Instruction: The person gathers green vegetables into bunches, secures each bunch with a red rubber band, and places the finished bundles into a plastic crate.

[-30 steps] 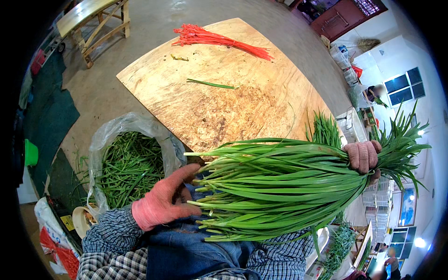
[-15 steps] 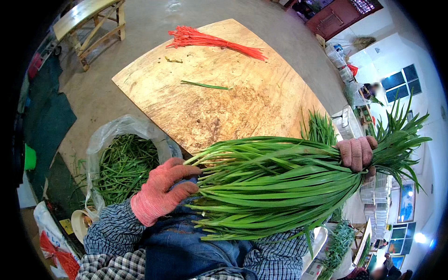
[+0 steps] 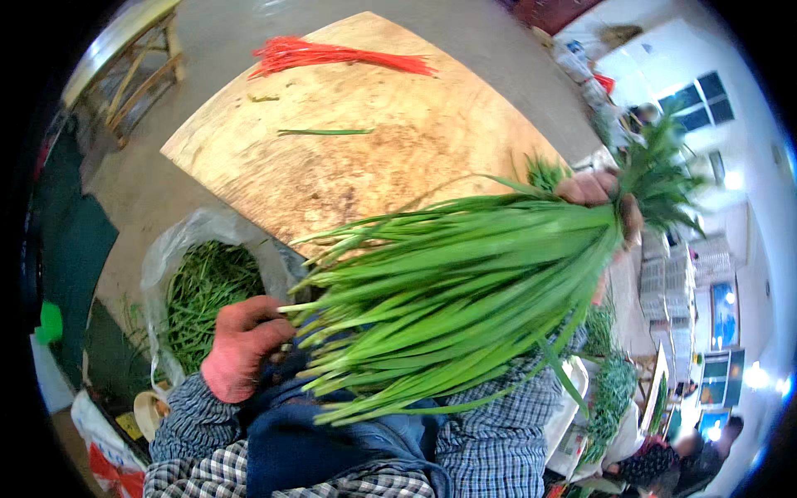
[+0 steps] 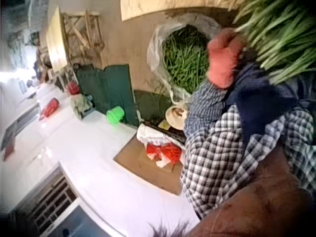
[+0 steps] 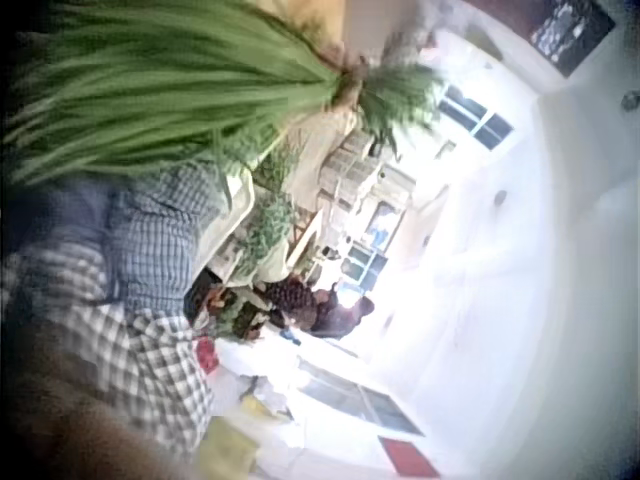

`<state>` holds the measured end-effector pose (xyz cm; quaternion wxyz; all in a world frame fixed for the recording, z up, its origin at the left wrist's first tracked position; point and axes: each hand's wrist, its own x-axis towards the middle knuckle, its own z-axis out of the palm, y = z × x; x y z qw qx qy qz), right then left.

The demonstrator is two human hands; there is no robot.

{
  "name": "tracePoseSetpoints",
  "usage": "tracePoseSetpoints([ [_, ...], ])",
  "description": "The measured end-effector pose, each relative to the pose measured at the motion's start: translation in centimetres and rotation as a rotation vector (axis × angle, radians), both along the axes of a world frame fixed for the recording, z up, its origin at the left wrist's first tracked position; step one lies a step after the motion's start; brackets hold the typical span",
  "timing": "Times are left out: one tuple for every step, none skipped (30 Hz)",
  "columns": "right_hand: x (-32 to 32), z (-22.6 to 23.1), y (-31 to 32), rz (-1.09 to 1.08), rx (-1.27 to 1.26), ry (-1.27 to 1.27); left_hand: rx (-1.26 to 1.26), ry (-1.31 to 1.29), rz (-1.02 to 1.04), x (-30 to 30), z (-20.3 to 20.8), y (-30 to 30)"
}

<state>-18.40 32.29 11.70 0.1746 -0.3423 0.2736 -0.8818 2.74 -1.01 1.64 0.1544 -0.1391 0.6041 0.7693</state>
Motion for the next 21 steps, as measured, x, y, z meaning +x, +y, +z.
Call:
tracePoseSetpoints([
  [0.9,2.2,0.4,-0.027,0.052,0.001,0.047,-0.016,0.030,-0.3,0.3,0.2],
  [1.0,0.7,-1.3,-0.153,0.069,-0.094,0.093,-0.095,0.093,-0.1,0.4,-0.2],
  [1.1,0.8,-2.3,-0.164,0.104,-0.142,0.054,-0.049,0.115,0.1,-0.4,-0.6],
  [1.0,0.6,-3.6,-0.179,0.202,-0.224,-0.005,-0.003,0.164,0.9,-0.5,-1.6],
  [0.7,-0.1,-4.4,-0.287,0.247,-0.245,-0.071,-0.004,0.170,1.1,-0.6,-2.1],
  [0.3,-0.9,-5.1,-0.391,0.291,-0.267,-0.137,-0.006,0.181,1.2,-0.5,-2.7],
  [0.1,-1.4,-5.3,-0.540,0.305,-0.327,-0.191,-0.008,0.177,1.2,-0.4,-3.0],
  [0.0,-1.7,-5.8,-0.683,0.318,-0.388,-0.274,0.073,0.168,1.1,-0.7,-3.2],
  [0.8,-1.5,-6.0,-0.739,0.408,-0.413,-0.358,0.152,0.164,0.9,-1.2,-3.3],
  [0.7,-2.3,-5.5,-0.749,0.467,-0.381,-0.440,0.221,0.151,0.7,-1.7,-3.3],
  [0.5,-2.8,-5.3,-0.804,0.510,-0.429,-0.552,0.292,0.108,0.3,-1.6,-3.5],
  [0.2,-3.1,-5.3,-0.859,0.555,-0.477,-0.579,0.311,0.123,-0.1,-1.8,-3.7],
  [-0.1,-3.6,-5.9,-0.933,0.635,-0.469,-0.621,0.322,0.140,-0.3,-2.0,-4.1],
  [-0.4,-3.9,-6.5,-1.006,0.718,-0.459,-0.662,0.334,0.155,-0.4,-2.2,-4.5],
  [-0.3,-4.0,-7.0,-1.007,0.749,-0.457,-0.707,0.332,0.154,-0.5,-2.7,-5.1],
  [-0.3,-3.9,-7.8,-1.058,0.784,-0.493,-0.712,0.325,0.170,-0.7,-2.9,-5.3],
  [-0.7,-4.2,-8.1,-1.038,0.808,-0.520,-0.716,0.319,0.185,-0.9,-3.0,-5.3],
  [-1.2,-4.4,-8.1,-1.020,0.831,-0.546,-0.719,0.313,0.198,-1.1,-3.2,-5.4],
  [-2.1,-4.6,-8.5,-1.111,0.957,-0.505,-0.731,0.351,0.205,-1.2,-3.6,-5.5],
  [-2.1,-4.9,-8.5,-1.069,0.888,-0.550,-0.758,0.364,0.209,-1.4,-3.8,-5.6],
  [-2.2,-4.8,-8.5,-1.092,0.983,-0.486,-0.785,0.378,0.213,-1.5,-4.0,-5.7],
])
